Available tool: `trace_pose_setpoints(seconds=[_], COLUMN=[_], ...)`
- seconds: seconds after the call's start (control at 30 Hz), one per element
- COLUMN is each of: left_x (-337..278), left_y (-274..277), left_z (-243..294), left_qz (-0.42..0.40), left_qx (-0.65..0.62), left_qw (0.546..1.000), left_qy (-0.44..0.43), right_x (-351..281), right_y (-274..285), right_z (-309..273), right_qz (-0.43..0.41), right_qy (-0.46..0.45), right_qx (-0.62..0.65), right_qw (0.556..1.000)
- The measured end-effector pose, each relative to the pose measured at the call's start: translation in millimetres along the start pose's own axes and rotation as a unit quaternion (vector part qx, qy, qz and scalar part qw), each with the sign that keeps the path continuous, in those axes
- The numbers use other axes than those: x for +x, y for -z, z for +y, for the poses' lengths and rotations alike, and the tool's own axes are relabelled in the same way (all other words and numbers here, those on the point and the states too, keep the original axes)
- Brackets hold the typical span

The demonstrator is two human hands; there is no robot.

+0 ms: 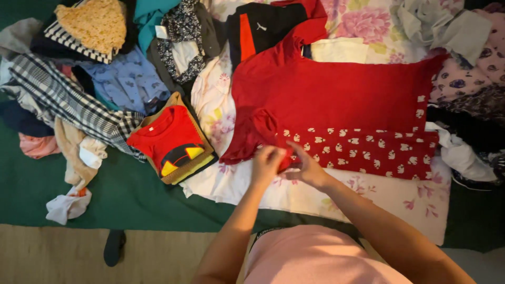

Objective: The person folds a red patterned shirt, a black and white patterned pair of shorts, and a pink patterned shirt on a bed. The person lays each item flat, folds the sides inward, and then folds the garment into a compact rectangle.

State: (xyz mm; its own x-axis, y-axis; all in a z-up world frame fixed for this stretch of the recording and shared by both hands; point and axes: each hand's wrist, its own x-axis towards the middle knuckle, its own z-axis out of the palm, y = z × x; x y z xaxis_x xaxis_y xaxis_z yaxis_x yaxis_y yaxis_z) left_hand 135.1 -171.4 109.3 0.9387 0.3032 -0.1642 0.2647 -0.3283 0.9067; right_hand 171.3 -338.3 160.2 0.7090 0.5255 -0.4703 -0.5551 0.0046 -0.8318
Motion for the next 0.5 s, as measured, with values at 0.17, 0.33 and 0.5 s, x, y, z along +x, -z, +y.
trace_pose_setpoints(seconds=[0.17, 0.33, 0.5], left_x=[1, 28, 41], left_y=[9, 39, 33], left_z=[-27, -130, -135], left_qz=[-0.033, -0.062, -0.112], left_qx=[0.009, 0.119, 0.301], left_qw=[0.996, 0.970, 0.905], left_qy=[0.082, 0.204, 0.278], right_x=[19, -10, -31], right_y=[56, 175, 353], right_z=[0, 9, 141], right_qz=[0.152, 0.252, 0.420], right_qy=[-0.012, -0.089, -0.197], right_qx=[-0.012, -0.112, -0.462], right_qw=[0.988, 0.957, 0.756])
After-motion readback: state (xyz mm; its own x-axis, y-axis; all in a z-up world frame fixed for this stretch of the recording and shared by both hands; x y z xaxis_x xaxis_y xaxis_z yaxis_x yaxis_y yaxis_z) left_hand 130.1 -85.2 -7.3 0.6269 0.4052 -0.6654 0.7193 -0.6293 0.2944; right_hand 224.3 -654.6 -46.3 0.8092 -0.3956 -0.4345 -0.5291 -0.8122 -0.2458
